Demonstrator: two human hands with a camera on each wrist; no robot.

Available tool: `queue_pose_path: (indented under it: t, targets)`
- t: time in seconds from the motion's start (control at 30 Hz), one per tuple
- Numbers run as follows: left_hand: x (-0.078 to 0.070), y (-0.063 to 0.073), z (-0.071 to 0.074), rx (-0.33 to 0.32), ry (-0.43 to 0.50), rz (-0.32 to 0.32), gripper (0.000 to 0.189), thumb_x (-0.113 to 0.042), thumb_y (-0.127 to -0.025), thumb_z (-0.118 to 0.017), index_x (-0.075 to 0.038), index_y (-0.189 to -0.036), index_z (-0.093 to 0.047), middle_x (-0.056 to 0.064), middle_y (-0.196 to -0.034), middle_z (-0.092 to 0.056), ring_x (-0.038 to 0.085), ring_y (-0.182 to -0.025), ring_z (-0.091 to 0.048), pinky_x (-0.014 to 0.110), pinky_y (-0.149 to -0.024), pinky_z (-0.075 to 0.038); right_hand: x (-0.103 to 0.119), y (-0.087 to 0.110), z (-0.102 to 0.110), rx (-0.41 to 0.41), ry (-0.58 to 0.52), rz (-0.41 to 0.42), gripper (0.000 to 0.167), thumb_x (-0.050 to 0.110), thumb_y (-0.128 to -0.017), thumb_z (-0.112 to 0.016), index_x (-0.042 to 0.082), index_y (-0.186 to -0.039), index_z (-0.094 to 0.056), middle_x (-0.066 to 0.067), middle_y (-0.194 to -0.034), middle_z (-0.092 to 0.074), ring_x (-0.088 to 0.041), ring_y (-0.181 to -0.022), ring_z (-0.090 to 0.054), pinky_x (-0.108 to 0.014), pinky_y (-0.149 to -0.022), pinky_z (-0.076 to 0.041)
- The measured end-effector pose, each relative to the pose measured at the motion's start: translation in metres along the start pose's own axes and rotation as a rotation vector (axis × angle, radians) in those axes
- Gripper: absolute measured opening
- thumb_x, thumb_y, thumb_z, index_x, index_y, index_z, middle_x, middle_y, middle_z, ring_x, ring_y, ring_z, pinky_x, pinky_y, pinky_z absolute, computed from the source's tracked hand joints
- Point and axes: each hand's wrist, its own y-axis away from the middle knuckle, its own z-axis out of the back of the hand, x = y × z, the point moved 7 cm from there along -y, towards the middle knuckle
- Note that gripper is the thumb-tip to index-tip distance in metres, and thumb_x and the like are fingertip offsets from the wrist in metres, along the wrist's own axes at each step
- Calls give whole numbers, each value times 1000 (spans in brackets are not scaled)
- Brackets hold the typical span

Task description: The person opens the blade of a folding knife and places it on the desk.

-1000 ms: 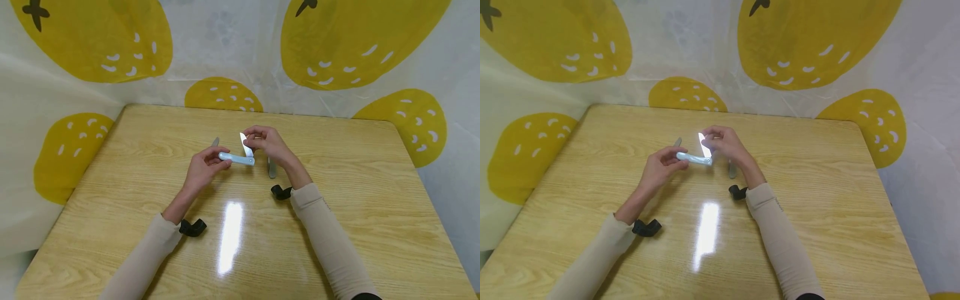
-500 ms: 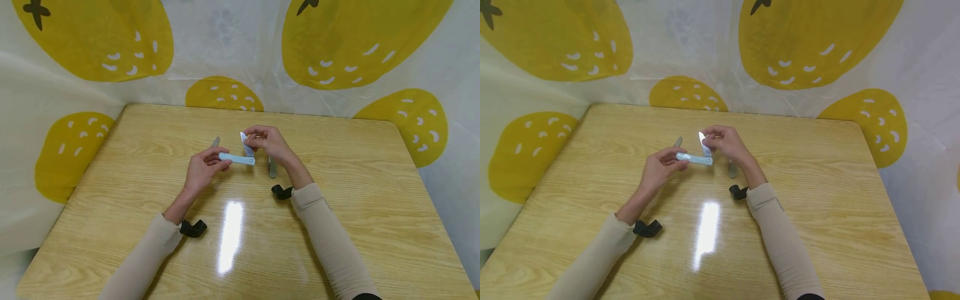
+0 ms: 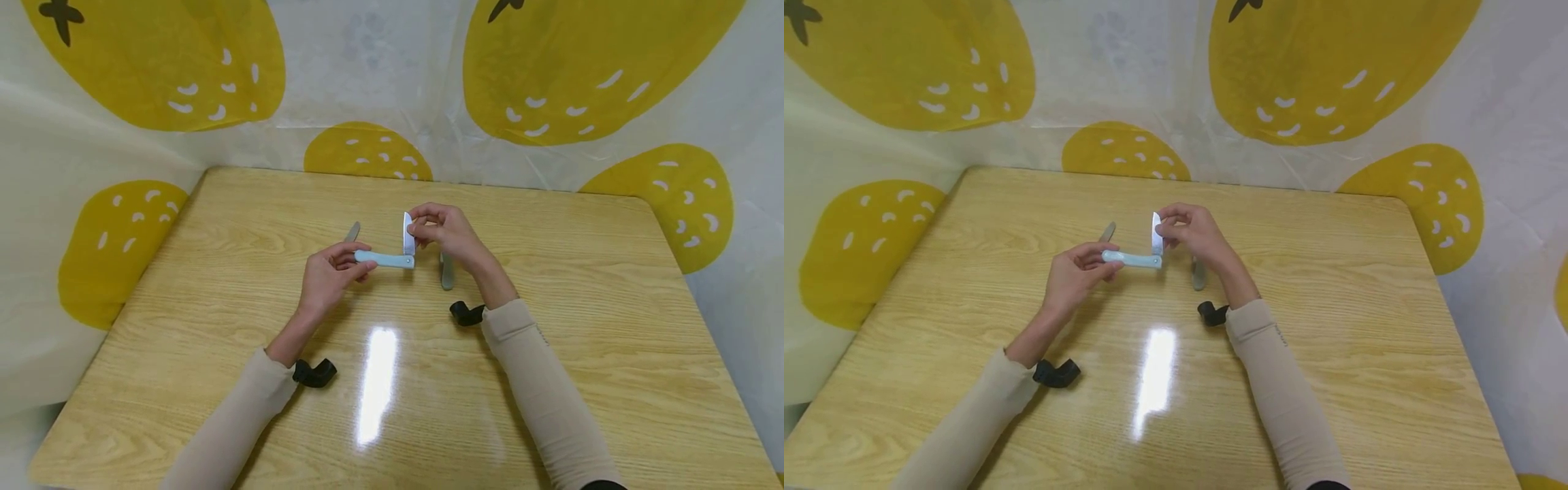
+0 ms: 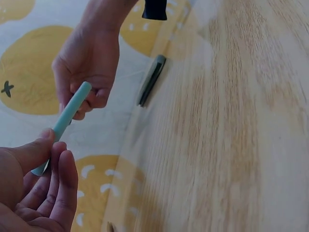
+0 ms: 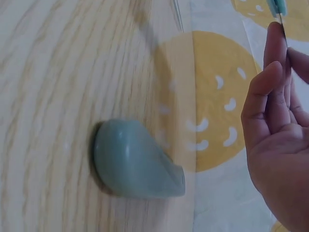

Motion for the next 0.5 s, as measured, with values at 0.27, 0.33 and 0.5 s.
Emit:
queue_pose_path:
  t: [0.27,0.33,0.5]
  targets:
    - [-1,-3,-2,70,-19,-12,38,-14,-92,-81,5,-123,-71,8,-96,-80,38,-85,-77,39,-75,-65,3,1,4,60,16,12,25,12,-99,-70,0,-120,-63,2,-98,-66,-25,-85,-63,-41,-81,-56]
    - [-1,-3,-3,80,-29,-12,37,-14,-92,-80,4,-124,-71,7,-95,-80,38,-85,-77,39,-75,-65,4,0,5,75,34,16,27,12,-99,-70,0,-122,-63,1,-98,-65,-25,-83,-63,-42,-80,-57]
    - [-3,-2,-3,94,-66,-28,35,-12,-93,-80,2,-123,-72,15,-97,-78,43,-87,-75,43,-73,-65,5,0,6,98,23,10,31,10,-98,-71,-2,-125,-63,-2,-94,-68,-23,-74,-66,-48,-80,-61]
